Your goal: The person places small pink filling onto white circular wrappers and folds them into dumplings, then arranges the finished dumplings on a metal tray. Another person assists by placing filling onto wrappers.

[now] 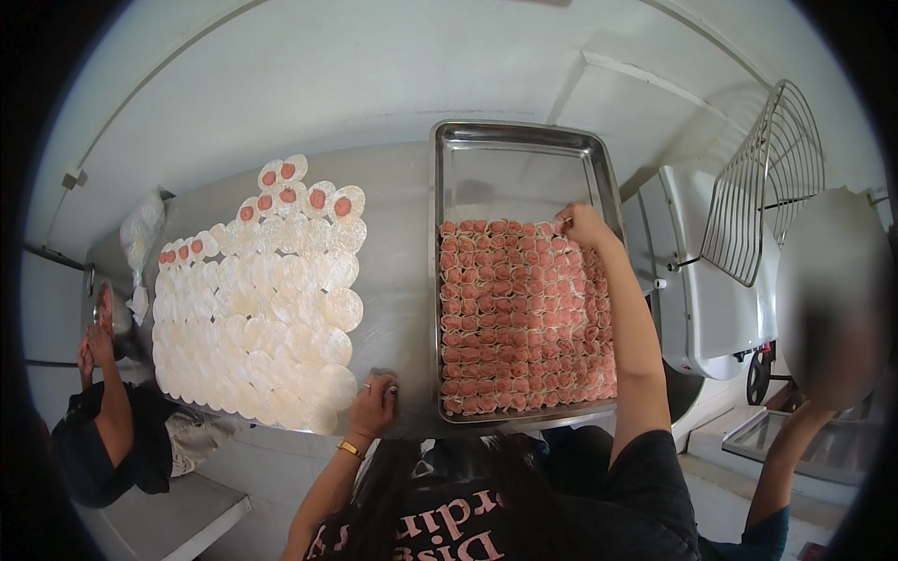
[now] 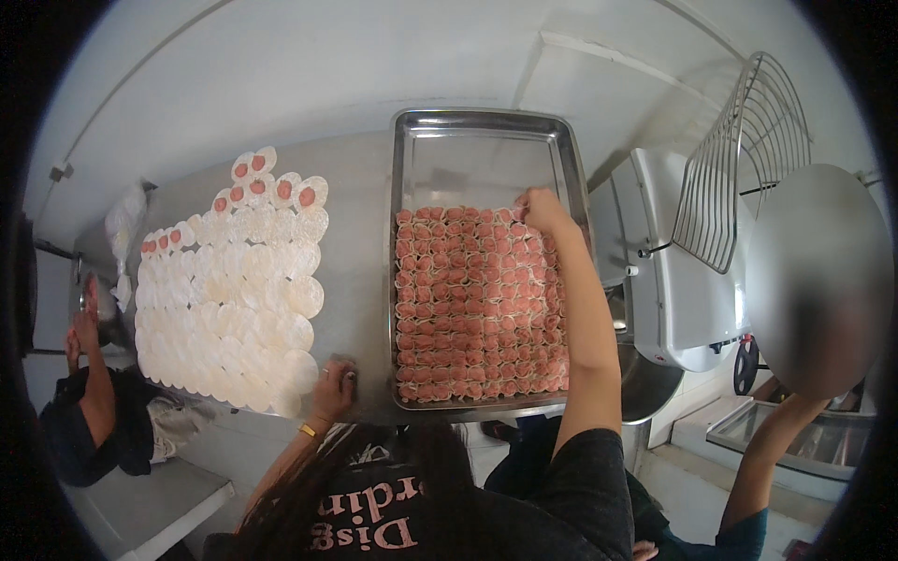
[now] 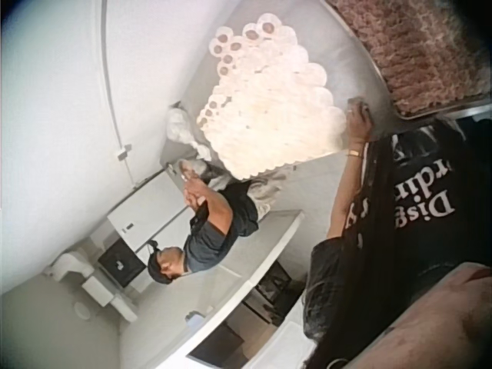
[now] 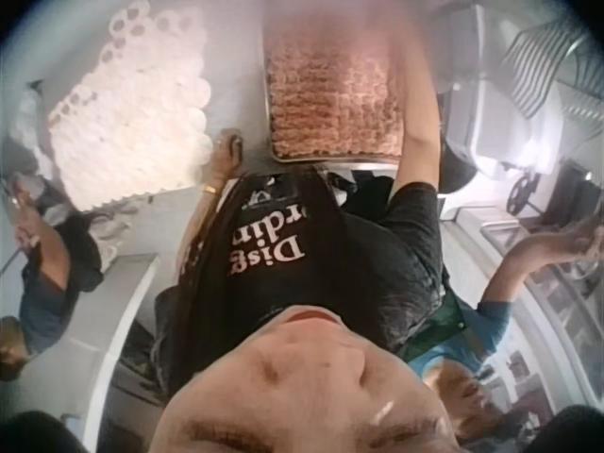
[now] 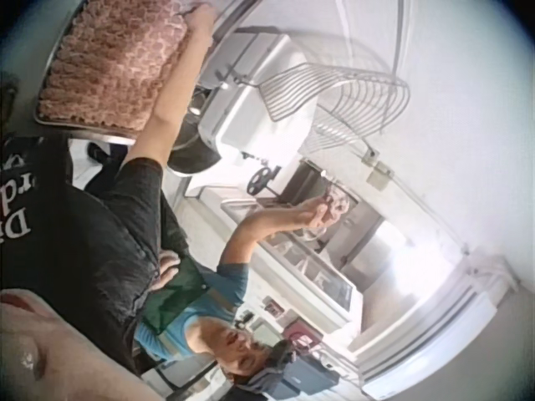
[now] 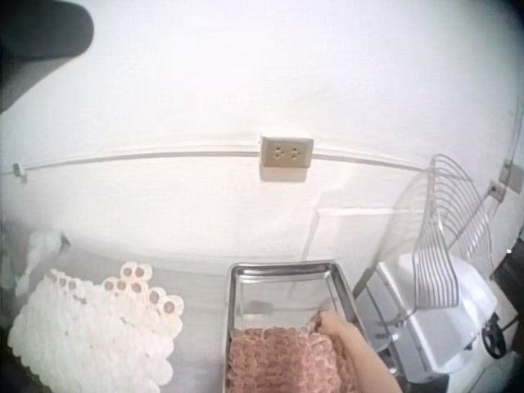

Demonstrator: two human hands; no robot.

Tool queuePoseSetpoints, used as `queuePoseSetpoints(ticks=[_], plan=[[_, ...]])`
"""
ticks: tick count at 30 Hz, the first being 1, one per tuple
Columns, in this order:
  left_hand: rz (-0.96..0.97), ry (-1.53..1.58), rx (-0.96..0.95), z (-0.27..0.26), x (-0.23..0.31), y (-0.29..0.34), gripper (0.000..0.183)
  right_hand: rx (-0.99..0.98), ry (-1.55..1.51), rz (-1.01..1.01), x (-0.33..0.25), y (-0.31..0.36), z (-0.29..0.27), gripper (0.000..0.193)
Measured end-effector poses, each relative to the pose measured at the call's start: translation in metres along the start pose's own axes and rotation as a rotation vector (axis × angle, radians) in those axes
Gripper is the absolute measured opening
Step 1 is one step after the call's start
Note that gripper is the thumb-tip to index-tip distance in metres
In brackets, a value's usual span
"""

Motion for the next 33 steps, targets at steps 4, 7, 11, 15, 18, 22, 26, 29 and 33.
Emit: queuePoseSetpoints(ticks=[4,7,11,15,18,22,26,29,33], plan=[[0.013,-0.007,0.016,-0.001,0.001,-0.002,0.021,-0.009,-0.082,-0.008,0.003,0.003,-0.002,0.032],[0.034,-0.015,0.018,-0.003,0.004,-0.003,0.022,-0.053,-0.136,0.005,0.005,0.0,0.001,0.034],[0.034,0.012,0.017,-0.006,0.008,-0.004,0.023,-0.157,-0.083,0.028,0.006,-0.01,0.004,0.038],[0.046,0.021,0.022,-0.007,0.009,-0.005,0.023,-0.245,-0.225,0.128,0.014,-0.011,0.005,0.038],[0.058,0.016,0.025,-0.007,0.008,-0.005,0.021,-0.213,-0.166,0.043,0.01,-0.007,0.005,0.034],[0.103,0.008,0.049,-0.009,0.011,-0.007,0.02,-0.142,-0.111,-0.035,0.003,-0.002,0.006,0.03],[0.086,0.022,0.037,-0.01,0.011,-0.008,0.02,-0.182,-0.171,0.055,0.003,0.002,0.007,0.027],[0.087,0.016,0.025,-0.011,0.012,-0.008,0.019,-0.191,-0.193,0.115,0.002,0.004,0.004,0.022],[0.123,0.015,0.052,-0.013,0.014,-0.009,0.018,-0.157,-0.095,0.16,-0.003,0.004,0.002,0.026]])
Point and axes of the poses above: each hand's wrist, its own y-axis away from the middle knuckle, its own z-axis out of the palm, x = y × z, the point moved 6 cm from there along -y, towards the middle knuckle, and after that the axes turned 11 degrees about z, right-handed, at the moved point
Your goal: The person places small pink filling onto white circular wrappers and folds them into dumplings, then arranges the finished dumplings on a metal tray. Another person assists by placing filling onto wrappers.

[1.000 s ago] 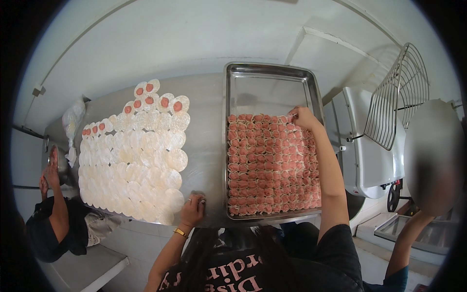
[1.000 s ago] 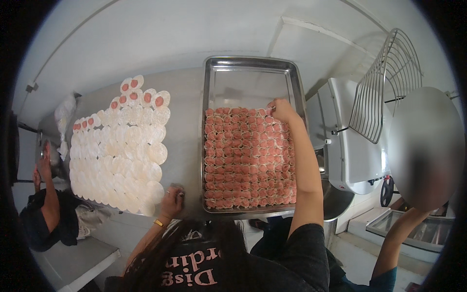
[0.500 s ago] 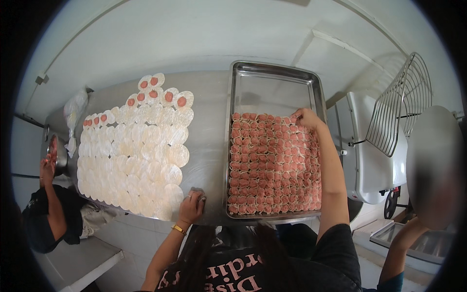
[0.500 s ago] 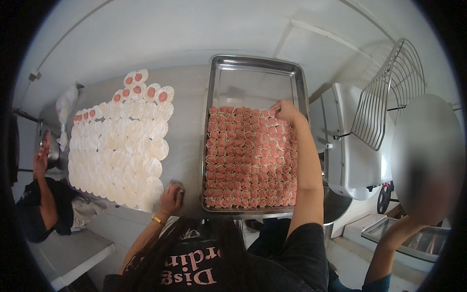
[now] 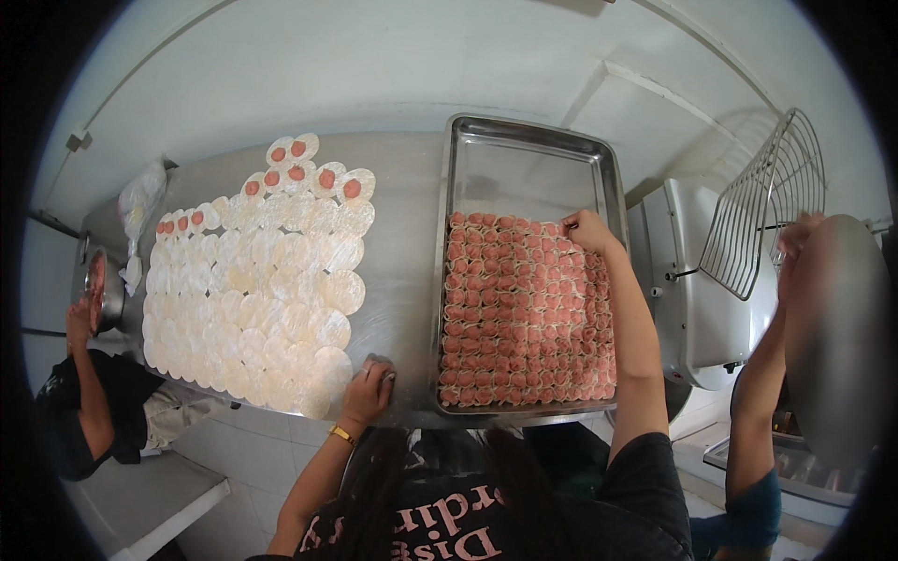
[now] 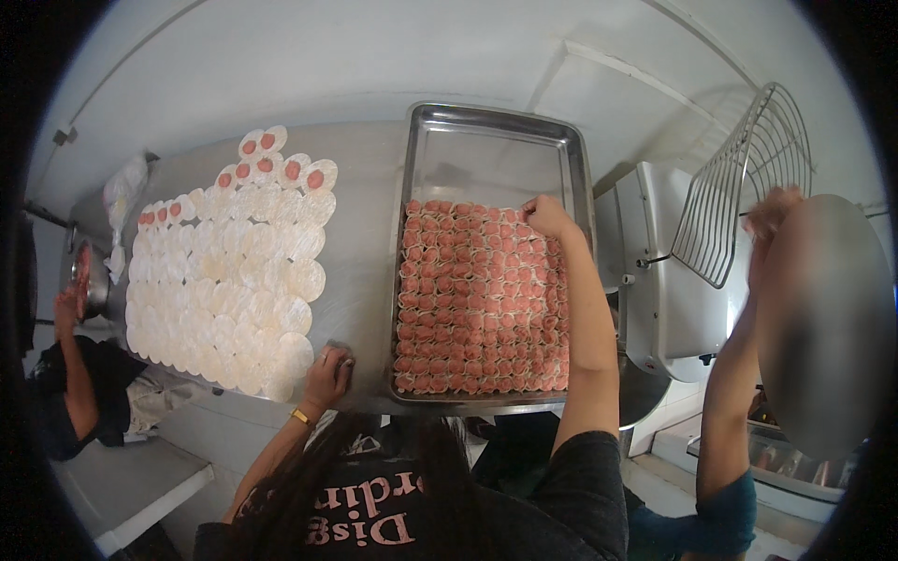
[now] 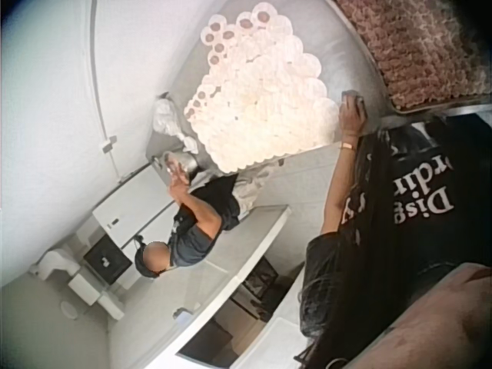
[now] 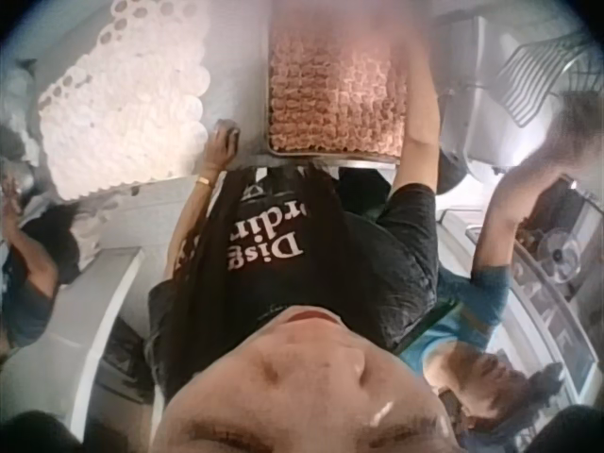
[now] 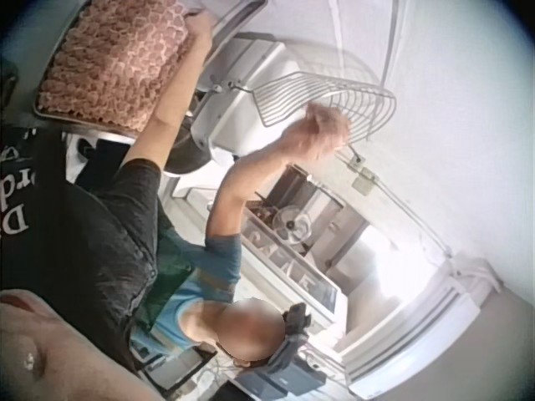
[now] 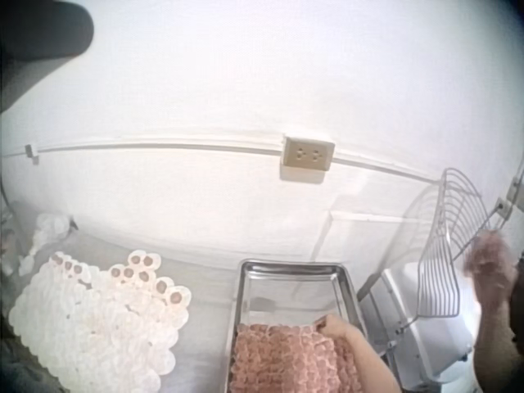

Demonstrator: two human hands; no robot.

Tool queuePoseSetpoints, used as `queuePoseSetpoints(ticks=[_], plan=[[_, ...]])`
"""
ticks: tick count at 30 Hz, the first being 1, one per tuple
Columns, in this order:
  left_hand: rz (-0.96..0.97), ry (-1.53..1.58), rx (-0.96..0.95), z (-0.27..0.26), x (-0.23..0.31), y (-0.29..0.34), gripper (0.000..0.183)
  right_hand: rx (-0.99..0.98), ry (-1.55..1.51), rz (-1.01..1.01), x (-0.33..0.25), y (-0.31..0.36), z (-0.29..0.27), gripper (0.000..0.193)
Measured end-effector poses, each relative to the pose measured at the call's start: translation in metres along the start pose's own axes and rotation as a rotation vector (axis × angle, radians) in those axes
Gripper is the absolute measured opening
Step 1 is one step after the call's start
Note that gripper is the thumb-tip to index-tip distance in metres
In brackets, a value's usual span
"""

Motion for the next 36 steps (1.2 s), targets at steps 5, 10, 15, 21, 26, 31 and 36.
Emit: queuePoseSetpoints(ticks=[5,10,15,21,26,31,36], plan=[[-0.042,0.031,-0.026,0.0,-0.001,0.0,0.017,0.04,0.013,-0.002,-0.003,0.002,0.002,0.022],[-0.087,0.068,-0.069,0.002,-0.004,0.002,0.017,0.039,-0.02,0.069,0.0,0.002,0.003,0.03],[-0.048,0.055,-0.051,0.001,-0.004,0.002,0.015,0.311,-0.1,0.157,-0.011,0.033,-0.019,0.04],[-0.038,0.102,-0.042,0.001,-0.005,0.004,0.015,0.477,-0.391,0.07,-0.076,0.127,0.015,0.036],[0.026,0.171,-0.01,-0.002,-0.004,0.005,0.016,0.197,-0.647,-0.048,-0.159,0.2,0.104,0.036],[0.053,0.302,0.036,-0.007,-0.005,0.0,0.017,0.179,-0.477,-0.21,-0.208,0.248,0.148,0.037],[-0.055,0.492,0.009,-0.014,-0.017,-0.007,0.017,0.174,-0.483,-0.191,-0.223,0.273,0.164,0.035]])
Point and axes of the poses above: each hand's wrist, its own y-axis away from the middle knuckle, its own z-axis out of the palm, x = y × z, the point moved 6 cm from there along -y, towards the middle knuckle, and after that the axes turned 11 degrees about z, right-handed, at the moved point
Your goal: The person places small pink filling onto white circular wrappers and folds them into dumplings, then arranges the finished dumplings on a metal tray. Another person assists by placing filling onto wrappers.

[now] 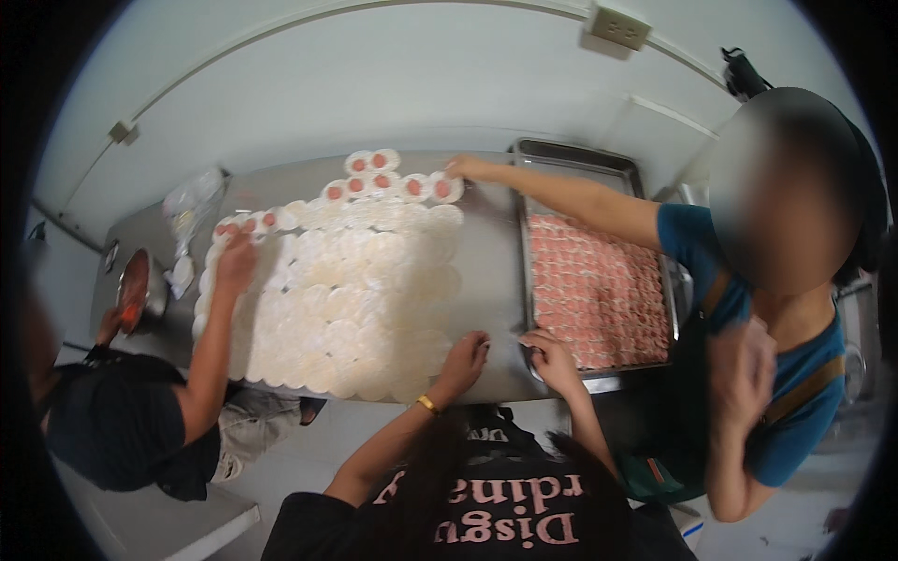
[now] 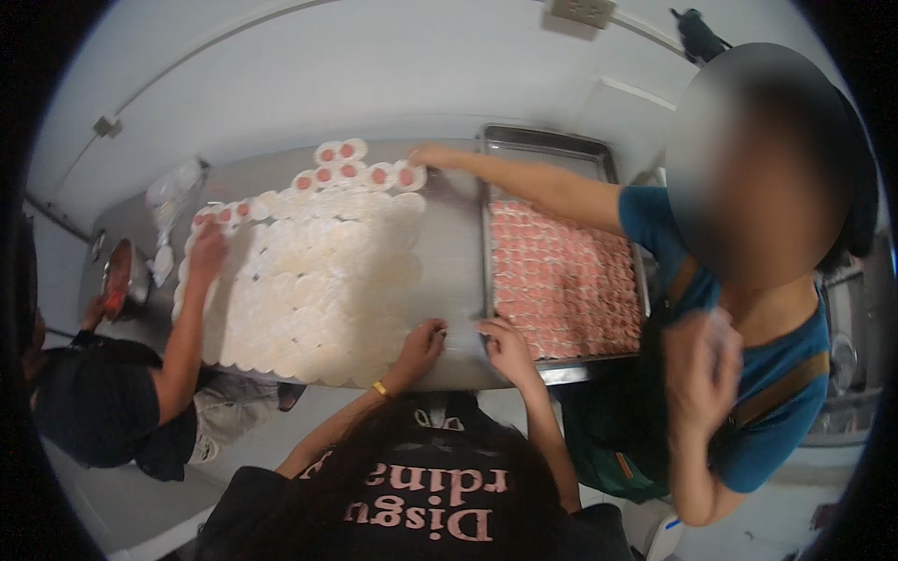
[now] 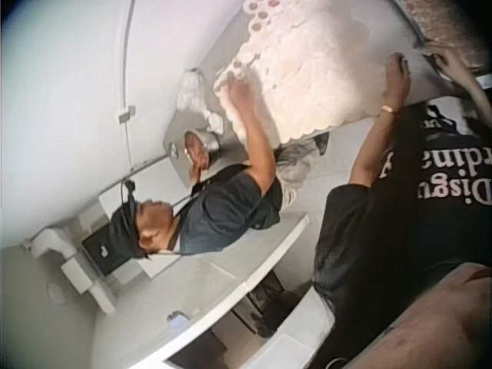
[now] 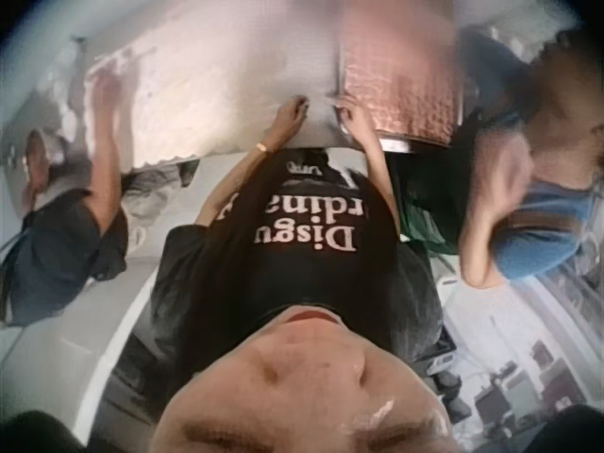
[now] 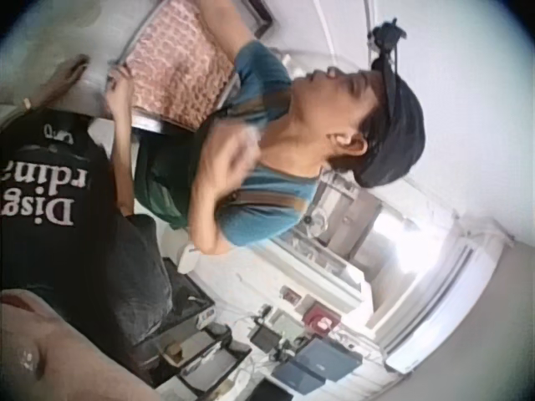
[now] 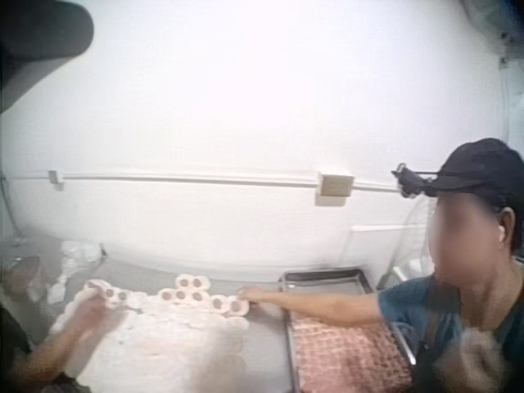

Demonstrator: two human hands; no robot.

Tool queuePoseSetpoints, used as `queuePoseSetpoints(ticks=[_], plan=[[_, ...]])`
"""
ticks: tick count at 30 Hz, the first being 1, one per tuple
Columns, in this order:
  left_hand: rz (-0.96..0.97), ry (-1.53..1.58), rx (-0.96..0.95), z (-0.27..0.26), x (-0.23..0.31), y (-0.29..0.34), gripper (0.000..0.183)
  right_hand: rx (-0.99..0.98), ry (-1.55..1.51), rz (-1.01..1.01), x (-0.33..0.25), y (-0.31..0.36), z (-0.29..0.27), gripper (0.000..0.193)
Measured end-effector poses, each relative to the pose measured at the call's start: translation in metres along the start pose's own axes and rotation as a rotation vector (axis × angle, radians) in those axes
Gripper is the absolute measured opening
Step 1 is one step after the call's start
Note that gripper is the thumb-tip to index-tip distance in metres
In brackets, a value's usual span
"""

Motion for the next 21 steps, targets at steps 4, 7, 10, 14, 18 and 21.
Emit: queuePoseSetpoints(ticks=[4,7,10,14,18,21], plan=[[-0.021,0.101,0.084,-0.018,0.002,-0.012,0.014,-0.003,-0.019,0.054,-0.006,0.013,0.011,0.035],[-0.016,0.078,0.169,-0.041,0.002,-0.027,0.012,0.048,-0.026,0.026,-0.008,0.018,0.024,0.036],[-0.015,0.063,0.255,-0.07,-0.004,-0.04,0.011,0.078,-0.031,-0.023,-0.006,0.015,0.044,0.036],[-0.059,0.029,0.307,-0.106,-0.019,-0.046,0.012,0.168,-0.012,-0.031,0.0,0.01,0.069,0.037],[-0.106,0.009,0.385,-0.139,-0.037,-0.045,0.014,0.244,0.046,-0.06,0.0,-0.001,0.092,0.04],[-0.109,-0.042,0.442,-0.17,-0.053,-0.055,0.015,0.279,0.138,-0.096,-0.002,-0.007,0.105,0.041]])
Point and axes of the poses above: each hand's wrist, its own y-axis away from the middle knuckle, its own z-axis out of the palm, x = y × z, the point moved 6 cm from there along -y, towards the middle knuckle, and after that the axes turned 11 degrees about z, right-handed, at the moved point
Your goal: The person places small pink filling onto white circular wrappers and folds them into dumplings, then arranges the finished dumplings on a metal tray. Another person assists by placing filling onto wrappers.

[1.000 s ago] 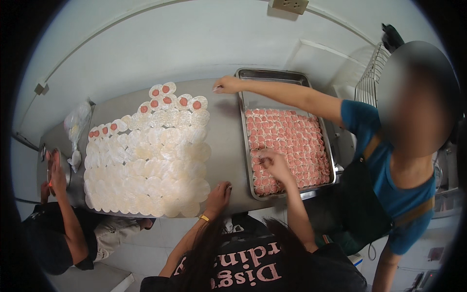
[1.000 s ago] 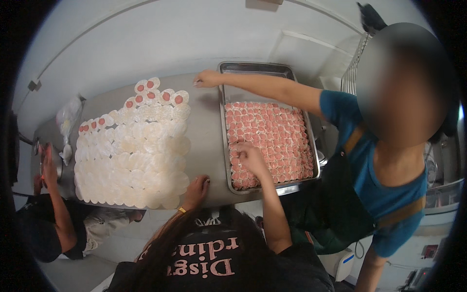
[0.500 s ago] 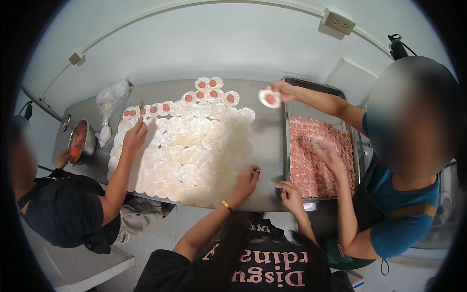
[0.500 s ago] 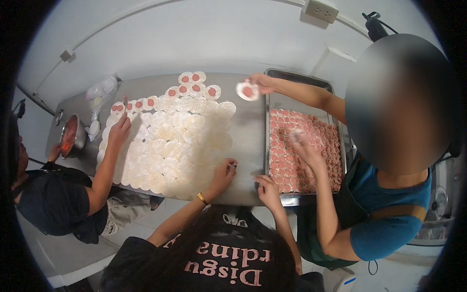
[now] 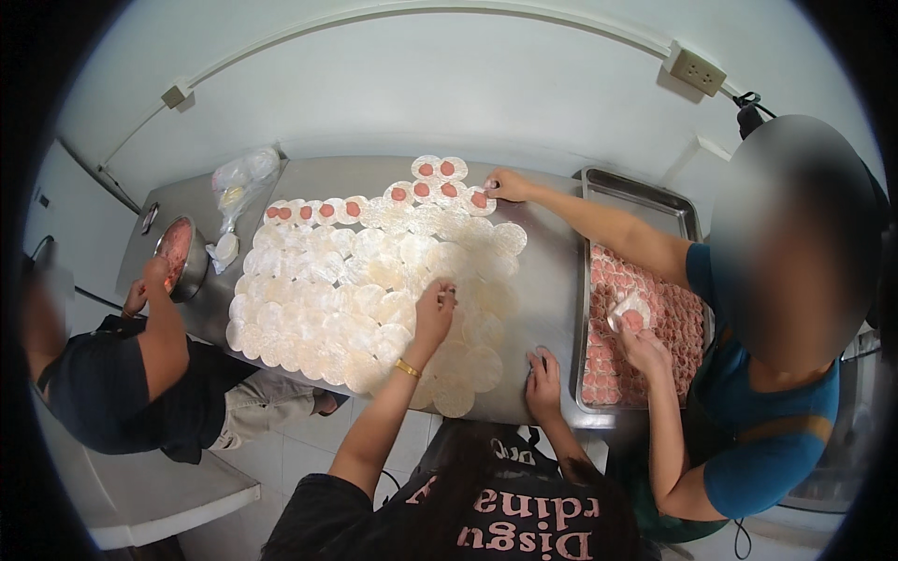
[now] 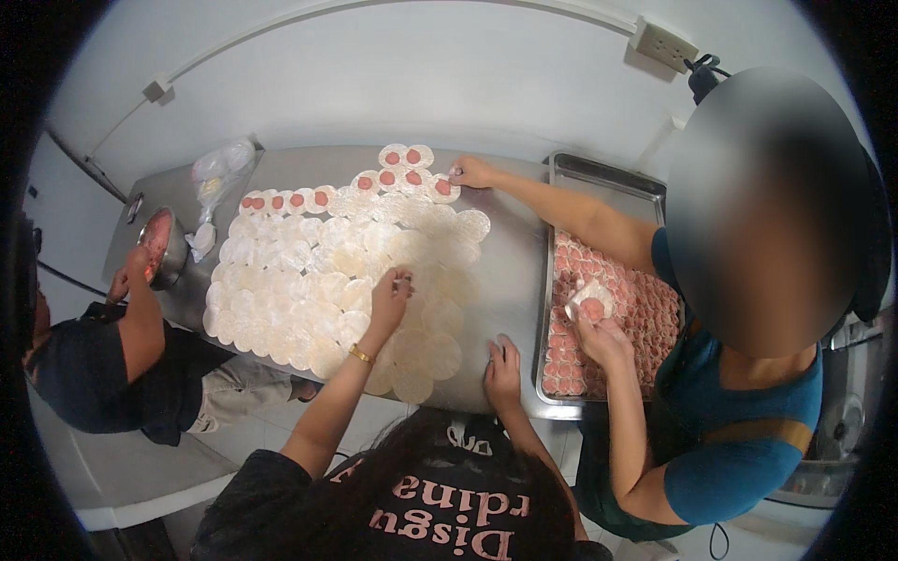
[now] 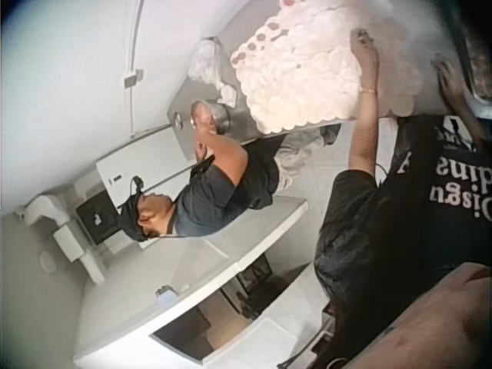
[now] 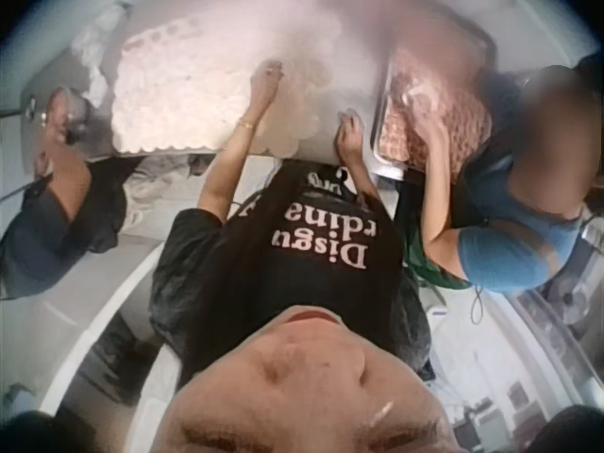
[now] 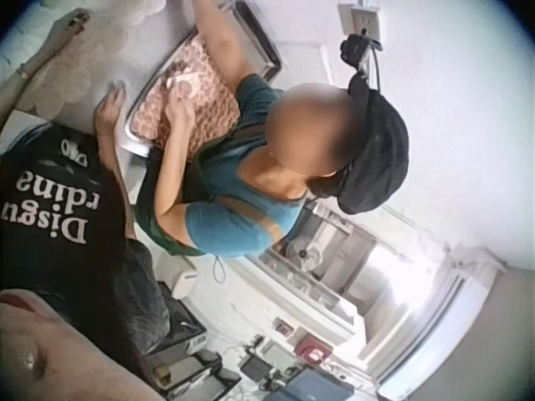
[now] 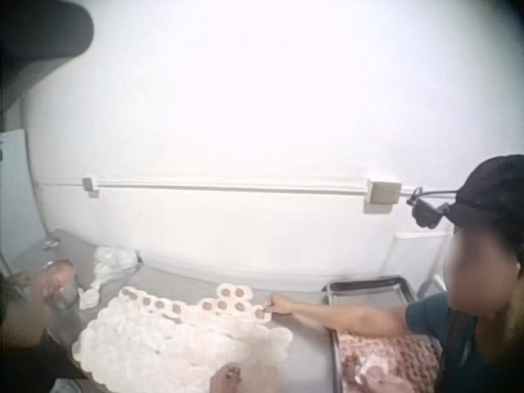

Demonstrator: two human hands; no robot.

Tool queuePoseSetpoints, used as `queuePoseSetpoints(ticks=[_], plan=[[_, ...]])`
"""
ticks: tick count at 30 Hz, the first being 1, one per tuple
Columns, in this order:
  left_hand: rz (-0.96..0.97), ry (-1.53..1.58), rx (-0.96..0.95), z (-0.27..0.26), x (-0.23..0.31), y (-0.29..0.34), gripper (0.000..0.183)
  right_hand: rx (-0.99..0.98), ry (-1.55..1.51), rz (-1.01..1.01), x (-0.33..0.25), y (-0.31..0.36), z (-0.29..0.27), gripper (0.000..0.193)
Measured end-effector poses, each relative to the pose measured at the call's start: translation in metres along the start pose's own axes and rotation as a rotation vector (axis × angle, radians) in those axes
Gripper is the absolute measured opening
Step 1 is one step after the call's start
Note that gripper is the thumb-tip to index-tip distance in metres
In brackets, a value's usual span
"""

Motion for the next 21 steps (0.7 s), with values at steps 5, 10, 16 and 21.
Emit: queuePoseSetpoints(ticks=[5,10,16,21], plan=[[0.154,-0.319,0.145,-0.046,-0.019,-0.09,0.022,-0.044,0.126,0.013,0.0,0.001,0.011,0.038],[0.134,-0.491,0.166,-0.072,-0.059,-0.214,0.023,-0.066,0.177,0.02,-0.001,-0.001,0.013,0.033],[-0.037,-0.591,0.125,-0.063,-0.116,-0.295,0.02,-0.088,0.182,0.006,-0.001,-0.001,0.013,0.035],[-0.086,-0.689,0.112,-0.053,-0.139,-0.318,0.016,-0.111,0.161,0.038,0.001,-0.002,0.014,0.042]])
Point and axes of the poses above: each hand's wrist, its own y-axis away from the middle knuckle, its own z-axis out of the palm, x = y × z, the point moved 6 cm from there along -y, towards the middle knuckle, and after that the axes turned 11 degrees about z, right-handed, at the moved point
